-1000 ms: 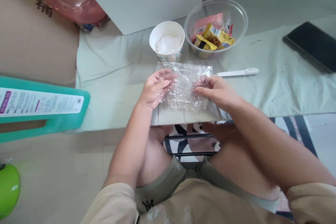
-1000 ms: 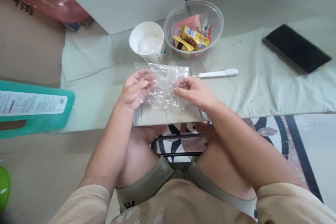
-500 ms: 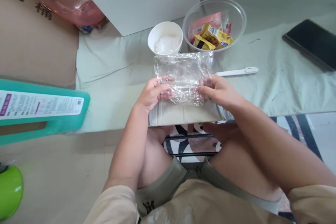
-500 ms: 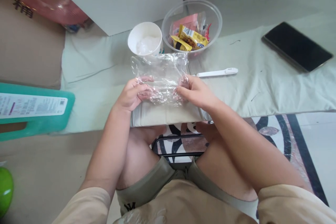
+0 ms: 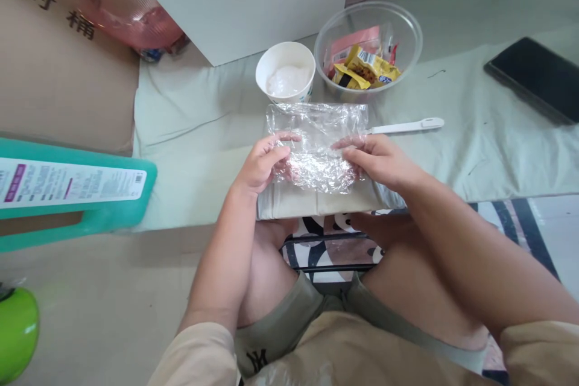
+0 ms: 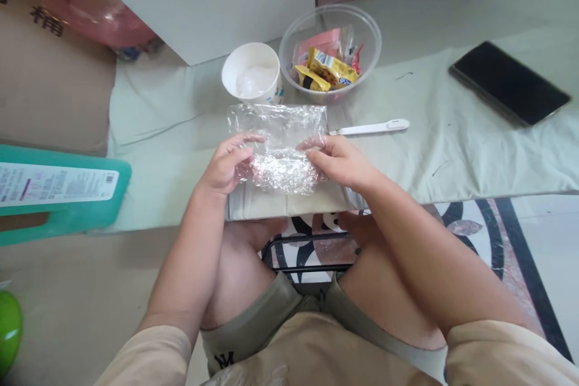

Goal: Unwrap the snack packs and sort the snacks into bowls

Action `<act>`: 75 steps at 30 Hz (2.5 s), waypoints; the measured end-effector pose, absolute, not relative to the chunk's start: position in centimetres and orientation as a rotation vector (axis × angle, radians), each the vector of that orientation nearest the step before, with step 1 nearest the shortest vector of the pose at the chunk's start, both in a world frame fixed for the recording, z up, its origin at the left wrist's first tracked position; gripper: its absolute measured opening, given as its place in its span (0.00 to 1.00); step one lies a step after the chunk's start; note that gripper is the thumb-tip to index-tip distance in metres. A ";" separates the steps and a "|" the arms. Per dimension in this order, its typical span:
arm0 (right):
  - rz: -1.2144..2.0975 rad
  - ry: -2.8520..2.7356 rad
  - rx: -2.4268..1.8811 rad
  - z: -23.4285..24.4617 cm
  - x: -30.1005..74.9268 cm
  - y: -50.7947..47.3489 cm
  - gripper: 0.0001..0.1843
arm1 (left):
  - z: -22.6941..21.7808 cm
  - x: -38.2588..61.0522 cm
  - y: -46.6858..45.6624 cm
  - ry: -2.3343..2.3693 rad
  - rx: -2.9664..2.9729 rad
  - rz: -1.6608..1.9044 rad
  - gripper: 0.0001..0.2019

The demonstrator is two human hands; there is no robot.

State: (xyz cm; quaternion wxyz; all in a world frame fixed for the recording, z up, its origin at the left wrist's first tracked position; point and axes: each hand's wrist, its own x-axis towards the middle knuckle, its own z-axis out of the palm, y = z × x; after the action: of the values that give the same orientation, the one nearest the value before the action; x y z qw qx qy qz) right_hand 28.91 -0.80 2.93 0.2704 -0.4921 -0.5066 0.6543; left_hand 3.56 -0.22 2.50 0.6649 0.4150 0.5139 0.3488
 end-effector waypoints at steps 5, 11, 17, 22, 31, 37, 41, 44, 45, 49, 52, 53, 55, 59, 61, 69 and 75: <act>1.809 -1.298 -1.239 2.8 28.9 -1.1 0.24 | 2.3 3.7 0.0 1.181 0.887 0.859 0.23; 1.697 -1.078 -1.081 2.8 28.7 -1.1 0.15 | 2.5 3.3 0.2 1.167 0.870 0.932 0.09; 1.575 -1.183 -1.153 2.4 29.1 -0.8 0.13 | 2.0 3.1 0.4 1.182 0.965 0.962 0.18; 1.431 -1.346 -1.304 1.7 28.9 -0.9 0.21 | 1.3 3.5 0.2 1.232 1.135 0.990 0.09; 1.506 -1.229 -1.244 2.0 28.7 -0.8 0.13 | 1.9 3.9 0.2 1.214 1.064 1.125 0.19; 0.963 -1.443 -1.334 2.3 27.8 -1.7 0.09 | 1.0 6.3 -1.7 1.592 1.300 1.539 0.06; 0.799 -1.724 -1.133 1.4 27.0 -2.4 0.07 | 1.5 8.6 -2.8 1.214 1.026 1.112 0.20; 0.809 -1.996 -0.939 0.8 26.4 -2.7 0.05 | 1.7 9.0 -2.4 1.067 0.772 0.925 0.22; 0.786 -2.054 -0.893 0.8 26.3 -2.7 0.06 | 1.7 8.9 -2.1 1.086 0.751 0.945 0.20; 0.720 -1.858 -1.067 1.2 26.1 -2.9 0.08 | 1.4 8.2 -1.3 1.192 0.760 1.081 0.13; 1.003 -1.475 -1.251 1.1 25.9 -2.6 0.20 | 1.4 7.9 -1.4 1.142 0.823 1.082 0.14; 1.145 -1.404 -1.262 1.1 25.8 -2.5 0.23 | 1.4 7.9 -1.5 1.112 0.856 1.065 0.15; 1.332 -1.394 -1.266 1.1 25.8 -2.3 0.19 | 1.3 7.8 -1.7 1.067 0.929 1.021 0.14; 1.261 -1.556 -1.291 1.5 26.1 -2.3 0.11 | 0.9 7.3 -1.7 1.091 1.099 0.979 0.15; 1.306 -1.554 -1.264 1.7 26.3 -2.4 0.09 | 0.7 7.0 -1.5 1.140 1.189 0.959 0.15; 1.468 -1.383 -1.054 2.1 26.6 -2.0 0.05 | 1.3 6.9 -1.2 1.072 1.080 0.961 0.08; 1.421 -1.395 -1.163 2.3 27.1 -1.8 0.13 | 1.6 6.9 -0.8 1.077 1.029 0.938 0.15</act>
State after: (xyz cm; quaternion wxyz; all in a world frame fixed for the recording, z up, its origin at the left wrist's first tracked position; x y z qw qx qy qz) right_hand 27.08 -1.84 2.25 0.4057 -0.4610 -0.5528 0.5633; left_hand 6.87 -0.81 1.61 0.6370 0.4506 0.4717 0.4107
